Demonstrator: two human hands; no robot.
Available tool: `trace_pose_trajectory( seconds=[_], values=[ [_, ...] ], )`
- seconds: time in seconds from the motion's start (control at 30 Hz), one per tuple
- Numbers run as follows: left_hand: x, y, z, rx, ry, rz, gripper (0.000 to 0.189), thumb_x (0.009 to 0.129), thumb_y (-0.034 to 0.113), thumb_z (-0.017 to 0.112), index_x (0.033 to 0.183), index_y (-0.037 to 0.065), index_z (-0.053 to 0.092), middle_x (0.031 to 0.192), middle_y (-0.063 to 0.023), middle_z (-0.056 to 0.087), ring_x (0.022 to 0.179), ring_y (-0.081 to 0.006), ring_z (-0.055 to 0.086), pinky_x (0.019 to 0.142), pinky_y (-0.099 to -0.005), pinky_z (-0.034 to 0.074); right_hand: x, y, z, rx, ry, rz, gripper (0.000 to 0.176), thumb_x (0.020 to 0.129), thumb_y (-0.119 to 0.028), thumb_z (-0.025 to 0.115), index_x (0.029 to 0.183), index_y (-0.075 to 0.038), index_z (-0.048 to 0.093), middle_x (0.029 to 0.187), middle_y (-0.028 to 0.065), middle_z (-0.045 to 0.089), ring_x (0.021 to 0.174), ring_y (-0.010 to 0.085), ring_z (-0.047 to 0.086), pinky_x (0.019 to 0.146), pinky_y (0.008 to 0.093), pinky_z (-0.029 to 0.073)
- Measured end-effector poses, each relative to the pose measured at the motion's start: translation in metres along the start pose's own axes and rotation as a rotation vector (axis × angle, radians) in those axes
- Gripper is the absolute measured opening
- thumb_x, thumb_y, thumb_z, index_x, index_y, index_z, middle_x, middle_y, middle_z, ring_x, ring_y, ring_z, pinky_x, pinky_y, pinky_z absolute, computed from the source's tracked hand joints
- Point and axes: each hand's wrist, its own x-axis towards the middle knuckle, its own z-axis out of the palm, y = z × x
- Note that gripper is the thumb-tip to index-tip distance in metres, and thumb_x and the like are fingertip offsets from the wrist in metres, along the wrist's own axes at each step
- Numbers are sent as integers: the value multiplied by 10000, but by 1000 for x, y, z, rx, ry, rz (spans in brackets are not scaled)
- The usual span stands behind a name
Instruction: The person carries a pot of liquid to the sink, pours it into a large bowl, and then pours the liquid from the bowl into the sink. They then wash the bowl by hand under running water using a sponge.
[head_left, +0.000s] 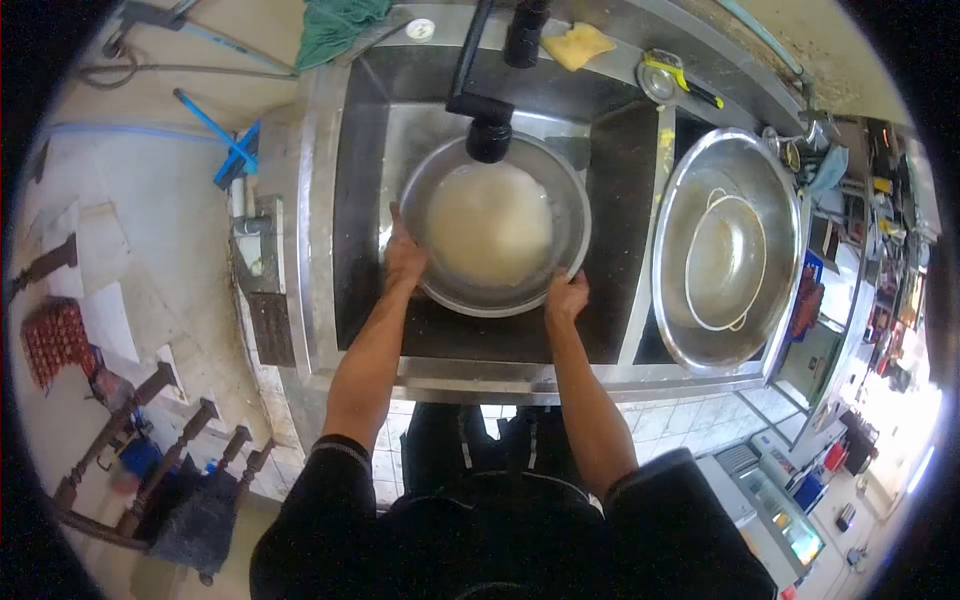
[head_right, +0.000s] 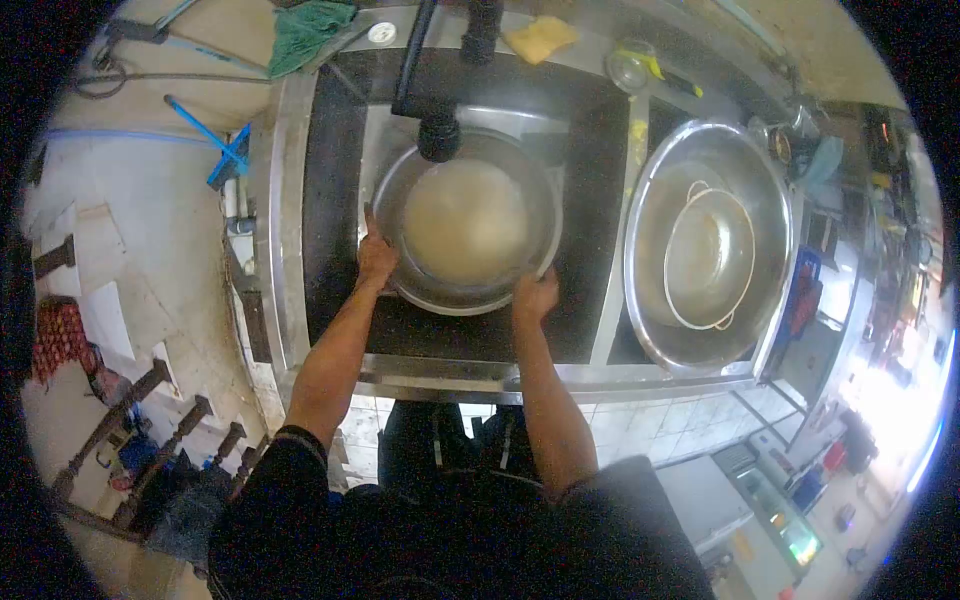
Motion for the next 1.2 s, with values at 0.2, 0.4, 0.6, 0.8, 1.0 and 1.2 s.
trace_pose_trajectory(
  seconds=[0.2,0.4,0.6,0.8,1.0,1.2],
  values=[
    [-16,-37,23,-191,-388,-84,667,764,108,629,1422,97,520,1136,-263,685,1015,-379,687,881,-453,527,-21,-115,-88,82,-188,-262,279,765,-244,730,840,24,720,799,212,715,736,362,695,735,433,526],
    [-52,-40,38,-129,-636,-16,547,734,129,636,1273,38,656,1066,-182,723,940,-286,677,860,-384,517,-79,-234,-140,-237,-190,-463,309,735,-294,753,717,0,659,674,177,664,635,314,656,657,417,510],
    [-112,-16,-20,-458,-638,-127,450,777,175,675,1188,-8,680,1012,-143,727,901,-248,671,802,-365,520,-126,-307,-149,-301,-251,-577,352,722,-354,749,716,-6,697,683,180,690,676,333,695,680,417,532],
    [-113,-38,26,-760,-717,-119,394,793,200,690,1126,-12,686,966,-133,713,875,-208,661,743,-365,521,-155,-348,-148,-405,-284,-721,355,716,-373,748,717,-19,719,700,187,699,691,352,697,706,418,543],
    [-107,-39,81,-907,-800,-51,351,809,224,705,1063,-17,692,919,-123,699,849,-169,652,683,-365,522,-160,-356,-173,-473,-266,-720,327,758,-333,744,808,-11,747,749,188,712,726,339,707,695,431,542],
    [-96,5,2,-722,-495,-80,496,709,154,738,1165,-21,648,977,-139,691,870,-225,662,740,-384,542,-81,-256,-239,-89,-440,-309,222,823,-230,718,799,-14,673,707,61,665,601,159,598,555,311,466]
  ],
)
